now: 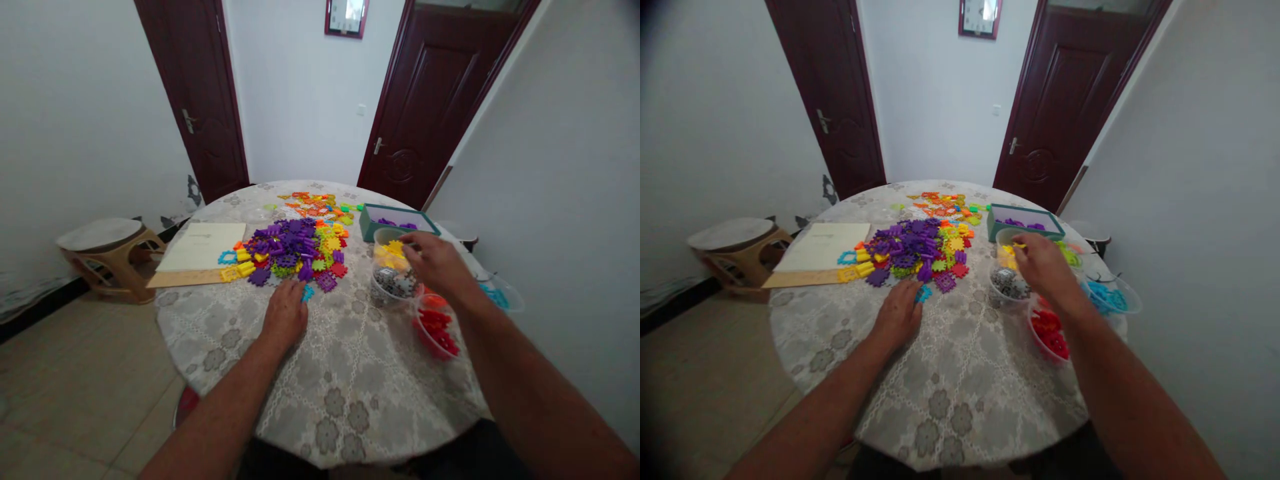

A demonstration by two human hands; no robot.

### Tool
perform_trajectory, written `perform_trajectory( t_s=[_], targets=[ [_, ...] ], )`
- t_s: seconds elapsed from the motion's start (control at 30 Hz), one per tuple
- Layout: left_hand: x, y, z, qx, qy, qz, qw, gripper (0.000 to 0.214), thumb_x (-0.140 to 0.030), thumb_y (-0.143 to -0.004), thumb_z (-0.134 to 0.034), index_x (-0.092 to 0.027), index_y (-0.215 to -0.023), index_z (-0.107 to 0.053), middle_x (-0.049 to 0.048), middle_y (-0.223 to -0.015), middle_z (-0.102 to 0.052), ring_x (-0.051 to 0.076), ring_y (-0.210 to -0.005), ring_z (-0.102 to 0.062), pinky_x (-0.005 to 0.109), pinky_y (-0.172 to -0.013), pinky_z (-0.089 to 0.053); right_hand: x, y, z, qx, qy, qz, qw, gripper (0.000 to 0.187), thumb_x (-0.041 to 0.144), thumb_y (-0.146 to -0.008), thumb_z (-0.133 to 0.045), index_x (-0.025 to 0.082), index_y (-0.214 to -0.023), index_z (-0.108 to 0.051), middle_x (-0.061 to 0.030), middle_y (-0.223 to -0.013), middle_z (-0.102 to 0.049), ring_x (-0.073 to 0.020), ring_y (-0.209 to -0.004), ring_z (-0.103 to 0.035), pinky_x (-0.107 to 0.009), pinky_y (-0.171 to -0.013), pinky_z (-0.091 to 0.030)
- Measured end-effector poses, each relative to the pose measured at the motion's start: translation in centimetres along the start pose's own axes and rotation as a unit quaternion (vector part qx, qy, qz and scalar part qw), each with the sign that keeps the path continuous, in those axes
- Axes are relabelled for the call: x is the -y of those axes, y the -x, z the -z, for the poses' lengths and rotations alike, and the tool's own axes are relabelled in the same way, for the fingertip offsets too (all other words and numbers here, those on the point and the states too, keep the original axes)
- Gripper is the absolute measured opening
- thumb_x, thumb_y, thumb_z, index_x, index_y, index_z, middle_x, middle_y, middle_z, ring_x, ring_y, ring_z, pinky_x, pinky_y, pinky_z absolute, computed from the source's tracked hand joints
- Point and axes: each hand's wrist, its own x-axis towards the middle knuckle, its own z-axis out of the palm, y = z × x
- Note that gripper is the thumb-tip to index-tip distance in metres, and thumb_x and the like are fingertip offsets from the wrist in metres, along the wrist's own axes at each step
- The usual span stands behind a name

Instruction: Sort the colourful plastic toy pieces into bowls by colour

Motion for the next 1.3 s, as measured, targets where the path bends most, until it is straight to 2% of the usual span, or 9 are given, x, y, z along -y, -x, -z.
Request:
perform_trajectory(
  t_s=[0.17, 0.4, 0.57, 0.7, 0.77, 0.87, 0.97, 1.17, 1.3],
  targets=[
    [-0.5, -0.1, 0.3, 0.023, -0.022, -0.028, 0.999, 0.039, -0.008, -0.083, -0.057, -0.015, -0.119, -0.069, 0.0188, -0.124, -0.07, 0.034, -0.123, -0.061, 0.056, -0.118, -0.044, 9.4, 2.4, -7.5, 0.137, -0.09, 0.086, 0.983, 0.036, 0.025, -0.1, -0.059, 0.02, -0.134, -0.065, -0.0151, -0.131, -0.068, -0.0238, -0.106, -0.069, -0.037, -0.097, -0.052],
    [-0.2, 0.2, 0.0, 0.016, 0.038, -0.012, 0.999, 0.049, -0.016, -0.085, -0.065, -0.018, -0.134, -0.062, 0.0168, -0.131, -0.069, 0.034, -0.126, -0.061, 0.056, -0.115, -0.045, 10.2, 2.9, -16.5, 0.13, -0.086, 0.005, 0.988, 0.045, 0.027, -0.092, -0.065, 0.017, -0.136, -0.061, -0.0184, -0.139, -0.06, -0.0297, -0.127, -0.06, -0.04, -0.107, -0.047],
    [-0.7, -0.3, 0.5, -0.005, 0.11, 0.025, 0.994, 0.053, -0.02, -0.085, -0.066, -0.02, -0.138, -0.061, 0.0156, -0.137, -0.067, 0.033, -0.132, -0.059, 0.054, -0.118, -0.043, 7.8, 3.4, -17.1, 0.056, -0.293, -0.04, 0.954, 0.033, 0.036, -0.093, -0.055, 0.021, -0.121, -0.067, -0.008, -0.116, -0.072, -0.0233, -0.108, -0.066, -0.037, -0.096, -0.053],
    [-1.9, -1.1, 1.9, 0.004, 0.204, 0.103, 0.974, 0.045, -0.025, -0.084, -0.068, -0.022, -0.129, -0.066, 0.013, -0.13, -0.071, 0.029, -0.117, -0.068, 0.048, -0.108, -0.052, 7.0, 3.4, -17.6, 0.067, -0.522, -0.195, 0.828, 0.039, 0.054, -0.095, -0.046, 0.02, -0.095, -0.065, -0.0039, -0.082, -0.071, -0.0157, -0.059, -0.058, -0.026, -0.051, -0.046],
    [-2.3, -1.4, 2.5, 0.027, 0.289, 0.167, 0.942, 0.037, -0.033, -0.089, -0.064, -0.021, -0.124, -0.068, 0.0125, -0.118, -0.075, 0.026, -0.102, -0.073, 0.041, -0.09, -0.06, 7.3, 3.4, -18.0, 0.089, -0.581, -0.218, 0.779, 0.04, 0.058, -0.092, -0.05, 0.02, -0.092, -0.062, -0.0043, -0.078, -0.071, -0.0134, -0.05, -0.054, -0.024, -0.044, -0.041],
    [-2.5, -1.7, 2.7, 0.05, 0.424, 0.251, 0.869, 0.038, -0.046, -0.095, -0.054, -0.017, -0.117, -0.066, 0.012, -0.102, -0.075, 0.024, -0.086, -0.075, 0.032, -0.062, -0.059, 7.9, 3.3, -18.2, 0.107, -0.615, -0.212, 0.752, 0.035, 0.054, -0.087, -0.062, 0.02, -0.097, -0.06, -0.0042, -0.085, -0.074, -0.0122, -0.051, -0.059, -0.023, -0.044, -0.045],
    [-2.4, -1.9, 2.5, 0.042, 0.475, 0.295, 0.828, 0.039, -0.049, -0.093, -0.057, -0.016, -0.112, -0.065, 0.0108, -0.099, -0.073, 0.024, -0.082, -0.076, 0.03, -0.055, -0.058, 8.4, 3.3, -18.0, 0.109, -0.617, -0.208, 0.752, 0.034, 0.05, -0.085, -0.068, 0.02, -0.099, -0.06, -0.0035, -0.088, -0.074, -0.0114, -0.053, -0.061, -0.022, -0.045, -0.048],
    [-2.1, -2.1, 2.0, 0.05, 0.431, 0.289, 0.853, 0.047, -0.04, -0.087, -0.067, -0.017, -0.129, -0.063, 0.0086, -0.096, -0.076, 0.021, -0.078, -0.076, 0.028, -0.06, -0.059, 9.0, 3.3, -17.1, 0.112, -0.592, -0.193, 0.774, 0.031, 0.044, -0.087, -0.065, 0.02, -0.107, -0.061, 0.0011, -0.075, -0.069, -0.0123, -0.055, -0.063, -0.022, -0.048, -0.051],
    [-1.9, -2.1, 1.9, 0.061, 0.43, 0.28, 0.856, 0.06, -0.042, -0.087, -0.068, -0.016, -0.14, -0.056, 0.007, -0.093, -0.076, 0.019, -0.072, -0.075, 0.03, -0.062, -0.06, 10.0, 3.2, -14.7, 0.12, -0.528, -0.164, 0.824, 0.037, 0.035, -0.088, -0.066, 0.021, -0.121, -0.061, 0.004, -0.068, -0.066, -0.0154, -0.059, -0.066, -0.025, -0.056, -0.055]
  ],
)
